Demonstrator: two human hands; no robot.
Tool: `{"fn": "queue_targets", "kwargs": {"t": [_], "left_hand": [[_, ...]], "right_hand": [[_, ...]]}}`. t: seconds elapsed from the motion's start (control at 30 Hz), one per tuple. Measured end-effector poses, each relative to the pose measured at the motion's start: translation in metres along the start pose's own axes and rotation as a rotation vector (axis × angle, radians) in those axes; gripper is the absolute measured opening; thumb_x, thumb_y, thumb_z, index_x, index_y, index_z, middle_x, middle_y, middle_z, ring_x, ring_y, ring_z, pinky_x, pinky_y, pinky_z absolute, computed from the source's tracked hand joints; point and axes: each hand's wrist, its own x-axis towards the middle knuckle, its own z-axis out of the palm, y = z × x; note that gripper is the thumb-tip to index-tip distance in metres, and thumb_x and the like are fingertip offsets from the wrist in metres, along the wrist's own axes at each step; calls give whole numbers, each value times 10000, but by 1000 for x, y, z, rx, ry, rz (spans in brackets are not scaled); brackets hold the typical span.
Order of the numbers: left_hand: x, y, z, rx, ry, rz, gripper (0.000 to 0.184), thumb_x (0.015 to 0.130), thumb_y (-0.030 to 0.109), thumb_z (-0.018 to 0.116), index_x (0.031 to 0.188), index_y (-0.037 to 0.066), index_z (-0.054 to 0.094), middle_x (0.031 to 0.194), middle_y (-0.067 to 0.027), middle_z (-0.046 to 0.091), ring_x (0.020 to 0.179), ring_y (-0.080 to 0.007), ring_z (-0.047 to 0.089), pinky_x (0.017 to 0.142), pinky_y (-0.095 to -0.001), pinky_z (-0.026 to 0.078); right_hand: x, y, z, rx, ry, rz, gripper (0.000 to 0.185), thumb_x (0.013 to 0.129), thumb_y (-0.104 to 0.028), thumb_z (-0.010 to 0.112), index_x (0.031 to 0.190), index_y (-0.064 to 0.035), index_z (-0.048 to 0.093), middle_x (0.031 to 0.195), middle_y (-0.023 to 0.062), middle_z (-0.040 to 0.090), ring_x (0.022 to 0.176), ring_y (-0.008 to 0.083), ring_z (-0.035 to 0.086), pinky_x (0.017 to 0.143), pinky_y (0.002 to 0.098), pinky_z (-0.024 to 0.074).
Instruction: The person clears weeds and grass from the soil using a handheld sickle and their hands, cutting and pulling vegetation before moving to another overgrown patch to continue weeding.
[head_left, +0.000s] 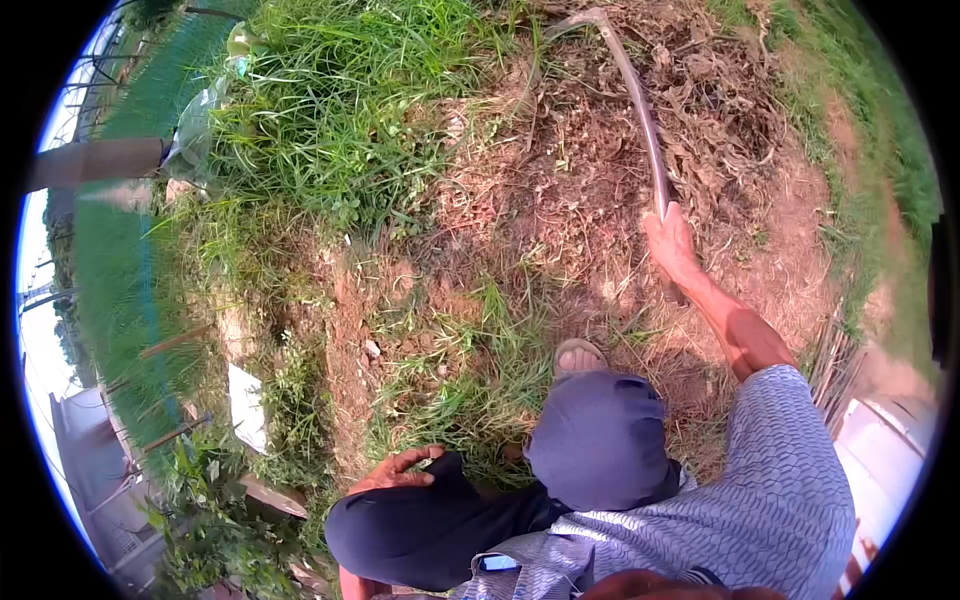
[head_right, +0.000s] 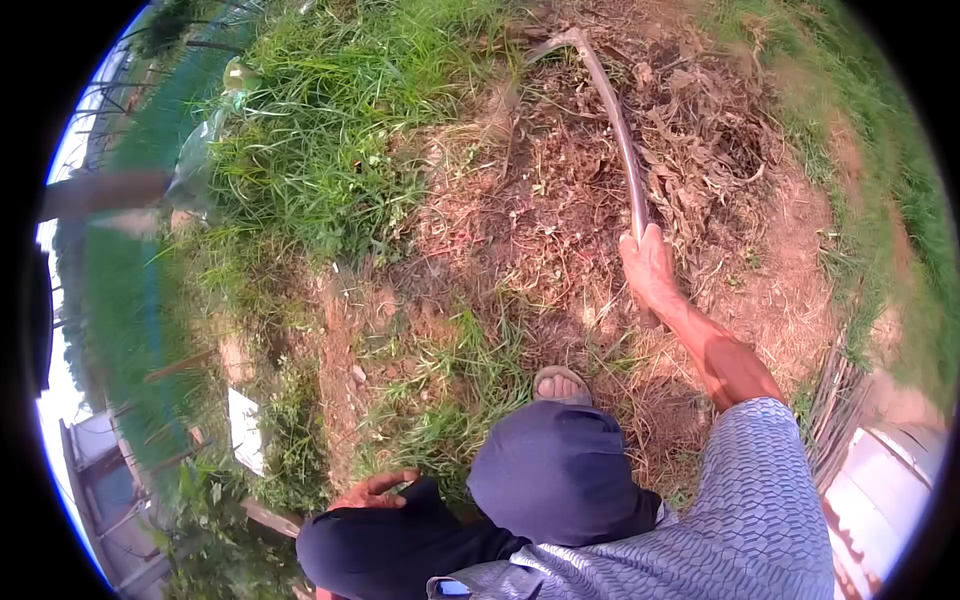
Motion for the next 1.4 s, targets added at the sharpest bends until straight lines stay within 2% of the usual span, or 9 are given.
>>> {"fn": "queue_targets", "kwargs": {"t": [0.13,0.23,0.37,0.43,0.6,0.83,1.0,1.2,1.4], "left_hand": [[-8,78,31,534,-145,342,417,865,77,679,1269,73,579,1395,-90,516,1383,-242,378,1158,-373,268],[0,136,40,957,-209,611,437,872,169,684,1279,59,567,1348,-143,543,1324,-325,440,1106,-438,346],[35,164,48,1117,-230,375,438,923,246,604,1306,48,529,1220,-183,602,1177,-335,557,1012,-405,432],[53,178,50,1013,-191,376,419,932,239,589,1289,28,531,1179,-197,615,1109,-339,598,958,-413,474],[132,225,15,1079,-68,623,440,960,300,564,1293,15,521,1195,-189,625,1112,-294,610,959,-403,490],[229,352,-15,1582,672,1134,480,939,209,547,1363,29,414,1400,-202,410,944,-325,651,792,-452,537],[248,388,-60,1745,979,644,688,932,417,552,1436,15,312,1311,-225,470,971,-363,648,780,-525,497],[259,383,-114,1803,1028,827,194,887,197,532,888,48,656,903,-162,685,751,-294,696,614,-400,553],[254,365,-111,1737,977,894,153,883,135,486,846,44,603,790,-173,664,676,-307,668,575,-432,534]], "right_hand": [[-50,6,-5,135,-125,189,249,913,-240,522,996,-22,436,592,16,459,404,136,449,345,314,370],[-76,19,-14,198,-106,204,256,913,-244,544,1010,-28,448,605,12,450,391,130,431,338,306,362],[-122,55,-21,179,23,322,250,909,-255,585,1006,-52,474,628,17,432,401,109,398,362,291,338],[-145,121,-23,-76,207,-9,230,906,-255,595,979,-63,490,655,14,438,488,111,406,444,303,359],[-215,135,-41,-13,229,351,269,875,-262,653,990,-56,525,700,2,454,623,118,406,569,313,371],[-244,116,-26,99,338,360,276,888,-265,660,998,-53,521,724,-2,471,619,117,410,570,308,375],[-175,72,1,-129,298,40,299,902,-273,665,1006,-44,502,706,27,470,642,148,458,593,320,419],[-95,-13,76,-109,-94,-114,309,934,-319,606,963,-24,518,722,107,515,653,214,499,610,374,432],[-122,34,89,-360,-248,-68,270,938,-283,587,956,-26,504,670,157,536,605,285,545,585,411,446]]}}
